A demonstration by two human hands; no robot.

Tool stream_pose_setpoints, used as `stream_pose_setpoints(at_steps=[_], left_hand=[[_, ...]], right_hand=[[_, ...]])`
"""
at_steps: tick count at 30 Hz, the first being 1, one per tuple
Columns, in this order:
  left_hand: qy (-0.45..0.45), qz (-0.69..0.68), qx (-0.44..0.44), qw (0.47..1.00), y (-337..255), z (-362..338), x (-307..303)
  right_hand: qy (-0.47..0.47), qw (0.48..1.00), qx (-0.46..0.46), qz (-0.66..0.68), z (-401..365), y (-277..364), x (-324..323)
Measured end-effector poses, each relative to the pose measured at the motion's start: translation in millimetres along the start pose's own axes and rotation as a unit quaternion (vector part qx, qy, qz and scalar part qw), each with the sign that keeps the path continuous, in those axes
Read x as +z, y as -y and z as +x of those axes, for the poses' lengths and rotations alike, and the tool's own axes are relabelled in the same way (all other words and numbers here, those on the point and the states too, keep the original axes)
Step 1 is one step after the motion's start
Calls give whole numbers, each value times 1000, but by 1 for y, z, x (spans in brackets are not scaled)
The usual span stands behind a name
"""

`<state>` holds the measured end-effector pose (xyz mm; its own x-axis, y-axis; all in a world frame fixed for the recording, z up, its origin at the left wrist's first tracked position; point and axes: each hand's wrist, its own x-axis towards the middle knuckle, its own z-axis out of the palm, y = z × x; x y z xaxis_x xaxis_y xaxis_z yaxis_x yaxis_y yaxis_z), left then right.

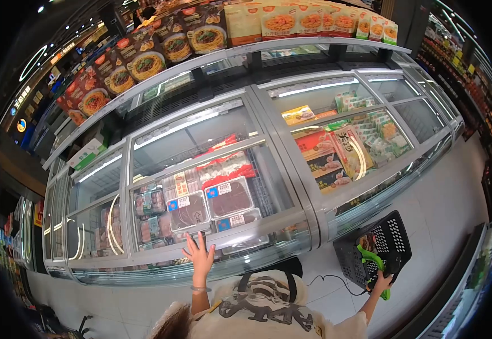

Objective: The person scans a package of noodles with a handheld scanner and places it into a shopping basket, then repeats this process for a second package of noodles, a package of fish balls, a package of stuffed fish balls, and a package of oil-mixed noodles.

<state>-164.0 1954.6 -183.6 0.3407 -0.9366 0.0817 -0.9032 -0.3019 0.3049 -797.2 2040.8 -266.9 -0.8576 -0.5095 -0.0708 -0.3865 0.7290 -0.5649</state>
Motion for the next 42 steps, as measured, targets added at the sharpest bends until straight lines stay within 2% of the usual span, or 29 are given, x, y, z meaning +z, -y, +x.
stream_pose_setpoints(at_steps=[2,3,6,7,10,15,19,20,22,26,28,29,31,32,34,36,42], left_hand=[[7,-1,-1,1000,-2,1,-4],[23,0,-4,1000,-3,1,-6],[40,4,-8,999,-4,2,-9],[40,11,-3,999,-2,2,-7],[50,3,-2,999,-2,2,-7],[57,-7,10,998,-1,2,-7],[76,-19,-15,997,-9,2,-14],[81,-18,-17,996,-13,2,-19],[89,-12,-28,996,-13,1,-19],[89,137,-22,986,-19,1,-25],[20,167,-23,986,-20,-5,-17],[-18,176,-23,984,-28,-6,-9],[11,64,3,998,-61,-5,-5],[31,11,16,999,-80,-8,-5],[41,-24,82,996,-115,-7,6],[44,-76,155,984,-140,1,25],[71,-105,254,959,-239,19,24]], right_hand=[[10,1000,-3,18,1,6,-1],[-32,999,-17,19,5,-3,7],[-43,999,16,-10,5,-2,9],[-16,1000,19,-4,4,4,5],[-14,1000,23,7,2,7,3],[-53,999,10,7,2,-4,13],[-85,996,-6,18,-5,8,11],[-46,999,14,2,-8,16,2],[-47,999,-3,5,-12,21,-2],[4,1000,23,-5,-21,44,-18],[-10,1000,16,2,-20,36,-12],[-18,1000,15,6,-16,30,-7],[-26,999,25,14,-6,23,-5],[-63,998,8,12,0,11,4],[-13,1000,13,14,-1,28,-13],[-8,999,16,29,0,38,-20],[-36,999,-15,14,35,28,-18]])
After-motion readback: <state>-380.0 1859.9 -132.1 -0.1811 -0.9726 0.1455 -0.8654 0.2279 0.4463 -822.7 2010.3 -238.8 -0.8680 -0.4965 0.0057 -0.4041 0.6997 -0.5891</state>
